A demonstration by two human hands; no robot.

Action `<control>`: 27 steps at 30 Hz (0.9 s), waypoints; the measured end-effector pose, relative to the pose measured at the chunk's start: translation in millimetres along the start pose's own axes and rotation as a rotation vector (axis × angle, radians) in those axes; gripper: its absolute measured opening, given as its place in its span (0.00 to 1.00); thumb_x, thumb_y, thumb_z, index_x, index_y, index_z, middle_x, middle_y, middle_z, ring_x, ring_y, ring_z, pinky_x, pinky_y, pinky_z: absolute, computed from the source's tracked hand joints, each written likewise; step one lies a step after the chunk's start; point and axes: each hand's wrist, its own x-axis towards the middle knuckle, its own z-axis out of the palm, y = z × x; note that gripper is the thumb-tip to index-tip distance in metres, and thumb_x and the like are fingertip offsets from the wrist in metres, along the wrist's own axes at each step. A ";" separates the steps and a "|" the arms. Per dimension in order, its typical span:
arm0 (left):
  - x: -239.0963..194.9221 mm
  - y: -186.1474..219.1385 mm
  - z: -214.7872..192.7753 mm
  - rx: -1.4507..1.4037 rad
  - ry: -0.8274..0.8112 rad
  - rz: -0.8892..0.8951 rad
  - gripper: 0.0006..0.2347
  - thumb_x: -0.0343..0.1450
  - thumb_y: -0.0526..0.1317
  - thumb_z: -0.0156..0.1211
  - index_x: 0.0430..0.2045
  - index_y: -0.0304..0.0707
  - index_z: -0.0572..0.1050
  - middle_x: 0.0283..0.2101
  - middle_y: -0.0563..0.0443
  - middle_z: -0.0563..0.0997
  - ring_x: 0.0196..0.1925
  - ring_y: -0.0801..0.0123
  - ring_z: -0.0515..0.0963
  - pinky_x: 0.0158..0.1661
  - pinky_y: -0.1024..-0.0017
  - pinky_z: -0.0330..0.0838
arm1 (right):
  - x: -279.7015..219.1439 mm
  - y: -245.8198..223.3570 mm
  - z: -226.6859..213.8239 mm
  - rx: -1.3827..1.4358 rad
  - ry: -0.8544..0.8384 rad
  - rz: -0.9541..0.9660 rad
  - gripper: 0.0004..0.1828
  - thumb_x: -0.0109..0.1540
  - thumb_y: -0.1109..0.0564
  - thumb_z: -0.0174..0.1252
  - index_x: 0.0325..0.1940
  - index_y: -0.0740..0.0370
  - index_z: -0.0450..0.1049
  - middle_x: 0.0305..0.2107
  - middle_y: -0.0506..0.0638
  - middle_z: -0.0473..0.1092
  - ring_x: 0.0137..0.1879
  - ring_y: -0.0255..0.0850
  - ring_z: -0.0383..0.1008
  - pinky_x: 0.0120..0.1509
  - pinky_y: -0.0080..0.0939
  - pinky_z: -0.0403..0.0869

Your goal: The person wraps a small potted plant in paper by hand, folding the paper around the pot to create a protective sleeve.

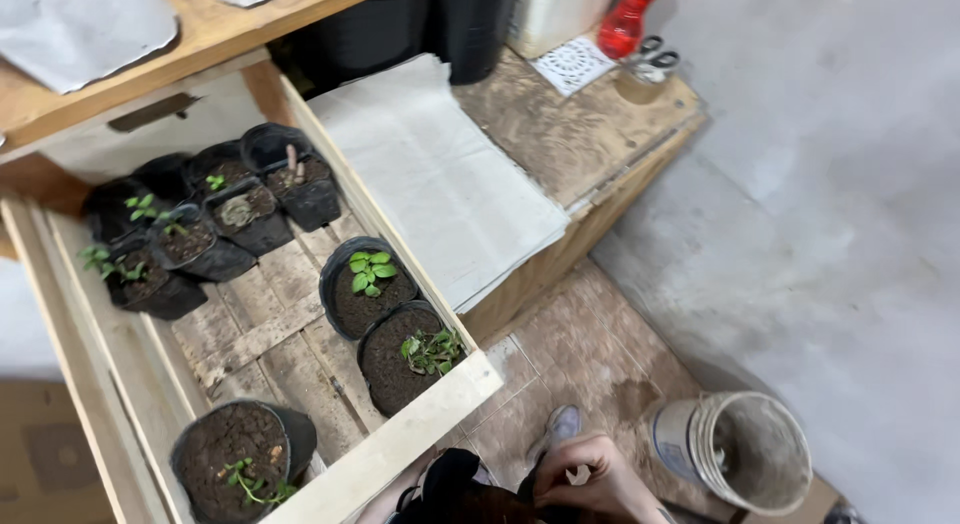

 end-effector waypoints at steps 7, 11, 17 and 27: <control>-21.5 -144.3 109.1 0.159 -0.959 -0.984 0.18 0.66 0.53 0.65 0.45 0.49 0.84 0.52 0.54 0.87 0.57 0.72 0.82 0.59 0.76 0.67 | 40.1 32.0 -123.2 0.124 -0.257 -0.101 0.04 0.55 0.62 0.74 0.28 0.62 0.85 0.26 0.52 0.81 0.33 0.39 0.82 0.39 0.36 0.78; -7.8 -42.3 154.9 0.082 -1.028 -0.835 0.13 0.69 0.56 0.58 0.37 0.54 0.81 0.39 0.61 0.84 0.47 0.74 0.81 0.54 0.71 0.69 | 60.5 39.3 -214.9 0.110 -0.286 -0.158 0.02 0.55 0.67 0.72 0.28 0.65 0.85 0.24 0.53 0.81 0.30 0.39 0.80 0.34 0.35 0.77; 51.8 94.1 225.3 0.021 -1.088 -0.321 0.10 0.78 0.45 0.51 0.43 0.44 0.79 0.22 0.64 0.73 0.24 0.80 0.71 0.37 0.78 0.76 | 98.1 49.9 -301.7 0.100 -0.401 -0.165 0.07 0.53 0.68 0.70 0.32 0.60 0.85 0.27 0.50 0.82 0.33 0.38 0.82 0.41 0.35 0.81; 136.8 56.0 302.3 0.668 -0.656 0.145 0.40 0.65 0.65 0.58 0.70 0.43 0.59 0.75 0.44 0.59 0.77 0.51 0.54 0.70 0.40 0.43 | 158.7 41.1 -317.6 -0.024 -0.613 -0.109 0.04 0.55 0.64 0.71 0.30 0.56 0.84 0.26 0.46 0.83 0.34 0.35 0.83 0.43 0.36 0.83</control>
